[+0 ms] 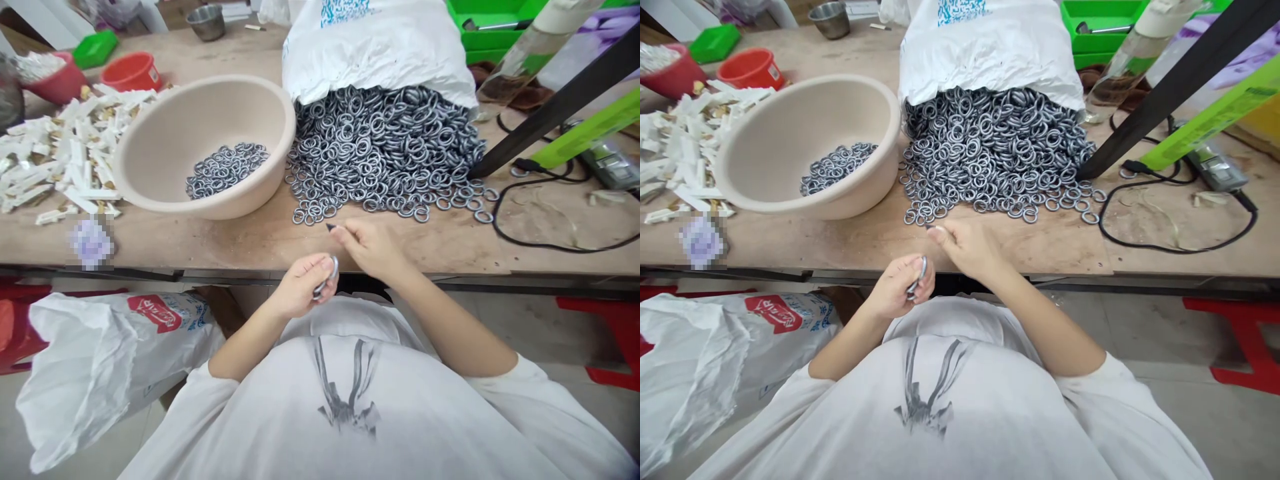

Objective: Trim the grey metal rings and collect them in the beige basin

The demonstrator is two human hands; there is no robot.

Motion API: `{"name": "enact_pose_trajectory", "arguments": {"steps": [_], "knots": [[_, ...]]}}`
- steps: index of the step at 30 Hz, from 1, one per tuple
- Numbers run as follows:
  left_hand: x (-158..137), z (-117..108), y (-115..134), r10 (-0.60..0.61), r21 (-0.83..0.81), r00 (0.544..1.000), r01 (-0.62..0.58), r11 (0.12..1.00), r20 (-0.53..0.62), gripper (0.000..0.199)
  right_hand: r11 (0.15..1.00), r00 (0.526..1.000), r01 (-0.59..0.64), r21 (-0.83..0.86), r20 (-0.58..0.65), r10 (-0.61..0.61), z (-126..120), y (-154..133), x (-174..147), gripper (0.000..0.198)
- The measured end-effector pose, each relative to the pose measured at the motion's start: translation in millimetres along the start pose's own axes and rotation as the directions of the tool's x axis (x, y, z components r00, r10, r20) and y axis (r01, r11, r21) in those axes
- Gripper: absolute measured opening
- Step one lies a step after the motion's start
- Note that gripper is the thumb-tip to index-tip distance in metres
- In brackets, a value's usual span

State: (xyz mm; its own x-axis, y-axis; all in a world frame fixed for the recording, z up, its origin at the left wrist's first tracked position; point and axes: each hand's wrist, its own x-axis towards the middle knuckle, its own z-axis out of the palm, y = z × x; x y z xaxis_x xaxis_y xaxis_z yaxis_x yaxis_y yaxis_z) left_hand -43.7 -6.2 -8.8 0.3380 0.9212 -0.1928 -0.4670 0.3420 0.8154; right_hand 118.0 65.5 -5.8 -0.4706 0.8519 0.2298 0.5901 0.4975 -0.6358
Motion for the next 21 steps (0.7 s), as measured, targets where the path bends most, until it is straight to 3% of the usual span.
{"name": "enact_pose_trajectory", "arguments": {"steps": [3, 6, 10, 12, 14, 17, 19, 21], "knots": [[-2.6, -2.7, 3.2, -0.008, -0.024, 0.998, 0.007, 1.0, -0.055, 0.048, 0.977, 0.991, -0.134, -0.166, -0.011, 0.134, 3.2, 10.2, 20.2, 0.043], [-1.0, -7.5, 9.2, -0.003, -0.069, 0.979, -0.011, 0.998, -0.206, 0.043, 0.949, 0.996, -0.057, -0.309, 0.042, 0.073, 13.0, 9.1, 39.8, 0.025], [1.2, -12.5, 14.2, 0.016, -0.074, 0.952, -0.04, 0.996, -0.305, 0.038, 0.918, 0.989, -0.027, -0.395, 0.122, 0.081, 22.5, 2.6, 56.0, 0.023], [1.9, -13.3, 13.4, 0.025, -0.057, 0.944, -0.046, 0.997, -0.329, 0.038, 0.968, 0.993, -0.059, -0.242, 0.087, 0.082, 20.5, -1.0, 54.7, 0.022], [3.2, -12.8, 10.5, 0.034, -0.035, 0.938, -0.049, 0.998, -0.345, 0.039, 0.994, 0.996, -0.055, 0.095, 0.079, 0.047, 16.3, -6.7, 45.4, 0.027], [5.9, -10.1, 4.3, 0.022, -0.017, 0.944, -0.029, 0.999, -0.328, 0.044, 0.827, 0.986, -0.084, 0.555, 0.165, -0.011, 13.8, -17.6, 23.1, 0.032], [7.0, -7.9, 1.0, -0.002, -0.013, 0.958, -0.002, 1.0, -0.287, 0.049, 0.701, 0.972, -0.161, 0.694, 0.236, -0.011, 16.7, -21.0, 11.6, 0.031], [6.7, -6.7, -0.5, -0.028, 0.002, 0.972, 0.029, 1.0, -0.234, 0.051, 0.648, 0.961, -0.213, 0.731, 0.277, 0.004, 20.6, -17.3, 8.6, 0.034]]}}
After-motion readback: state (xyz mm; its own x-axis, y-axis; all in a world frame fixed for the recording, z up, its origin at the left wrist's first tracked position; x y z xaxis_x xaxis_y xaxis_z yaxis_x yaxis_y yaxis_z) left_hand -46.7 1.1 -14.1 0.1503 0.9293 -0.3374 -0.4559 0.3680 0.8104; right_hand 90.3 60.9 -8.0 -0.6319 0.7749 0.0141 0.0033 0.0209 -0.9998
